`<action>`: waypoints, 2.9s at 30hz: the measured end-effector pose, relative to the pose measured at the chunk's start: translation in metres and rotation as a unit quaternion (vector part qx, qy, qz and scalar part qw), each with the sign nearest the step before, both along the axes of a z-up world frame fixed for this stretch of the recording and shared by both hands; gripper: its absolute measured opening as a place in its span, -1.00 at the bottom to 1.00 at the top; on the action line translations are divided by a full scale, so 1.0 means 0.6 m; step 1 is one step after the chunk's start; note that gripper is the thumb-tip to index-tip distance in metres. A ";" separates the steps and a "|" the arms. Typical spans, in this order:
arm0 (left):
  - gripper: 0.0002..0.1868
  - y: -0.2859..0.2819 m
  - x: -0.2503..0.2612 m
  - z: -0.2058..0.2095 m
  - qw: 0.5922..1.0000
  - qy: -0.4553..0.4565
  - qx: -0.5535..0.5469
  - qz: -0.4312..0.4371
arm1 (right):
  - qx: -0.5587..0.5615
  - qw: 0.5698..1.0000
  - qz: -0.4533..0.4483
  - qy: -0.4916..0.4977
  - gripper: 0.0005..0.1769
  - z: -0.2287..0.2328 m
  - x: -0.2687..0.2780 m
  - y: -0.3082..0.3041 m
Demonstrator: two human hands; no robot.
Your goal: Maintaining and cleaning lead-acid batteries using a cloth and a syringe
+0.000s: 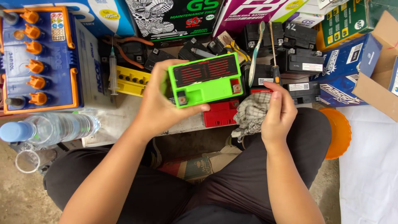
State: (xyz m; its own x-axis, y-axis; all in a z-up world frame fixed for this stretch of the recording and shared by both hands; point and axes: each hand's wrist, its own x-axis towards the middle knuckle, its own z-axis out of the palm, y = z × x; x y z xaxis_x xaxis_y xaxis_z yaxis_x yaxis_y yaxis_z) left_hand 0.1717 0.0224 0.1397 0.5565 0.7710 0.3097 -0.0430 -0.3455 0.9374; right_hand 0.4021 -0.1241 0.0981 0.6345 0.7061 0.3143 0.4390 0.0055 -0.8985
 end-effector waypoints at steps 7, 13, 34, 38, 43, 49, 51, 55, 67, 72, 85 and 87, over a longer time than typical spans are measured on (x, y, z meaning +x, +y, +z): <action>-0.07 -0.032 -0.127 0.021 0.999 0.008 0.004 0.037 | -0.072 0.958 0.186 -0.204 -0.25 0.085 -0.075 0.000; -0.11 -0.070 -0.222 0.002 0.992 0.087 -0.046 0.072 | -0.135 0.880 0.364 -0.272 0.31 0.144 -0.179 0.038; -0.09 -0.094 -0.271 -0.066 0.915 0.398 -0.001 -0.063 | -0.135 0.868 0.349 -0.327 -0.21 -0.086 -0.303 0.015; -0.11 -0.089 -0.270 -0.066 0.901 0.428 -0.009 -0.067 | -0.122 0.883 0.317 -0.323 -0.19 -0.098 -0.315 0.020; -0.11 -0.067 -0.265 -0.044 0.913 0.406 -0.004 -0.032 | -0.093 0.893 0.278 -0.341 -0.16 -0.101 -0.323 0.049; -0.16 -0.047 -0.268 -0.068 0.918 0.396 -0.031 0.003 | -0.111 0.895 0.272 -0.335 -0.12 -0.088 -0.334 0.062; -0.16 -0.047 -0.269 -0.066 0.915 0.401 -0.044 0.001 | -0.106 0.898 0.278 -0.324 -0.14 -0.077 -0.340 0.059; -0.15 -0.040 -0.272 -0.077 0.912 0.405 -0.070 0.009 | -0.065 0.891 0.279 -0.354 -0.53 -0.050 -0.343 0.040; -0.15 -0.028 -0.280 -0.076 0.908 0.408 -0.097 0.013 | -0.020 0.865 0.252 -0.433 -0.59 -0.109 -0.340 0.051; -0.14 -0.029 -0.290 -0.079 0.900 0.422 -0.100 0.036 | 0.038 0.866 0.273 -0.417 -0.66 -0.120 -0.349 0.063; -0.13 -0.029 -0.286 -0.081 0.899 0.433 -0.045 0.050 | -0.031 0.890 0.337 -0.305 -0.65 -0.024 -0.336 0.111; -0.14 -0.031 -0.287 -0.083 0.903 0.425 -0.038 0.056 | -0.039 0.903 0.315 -0.290 -0.68 -0.016 -0.330 0.148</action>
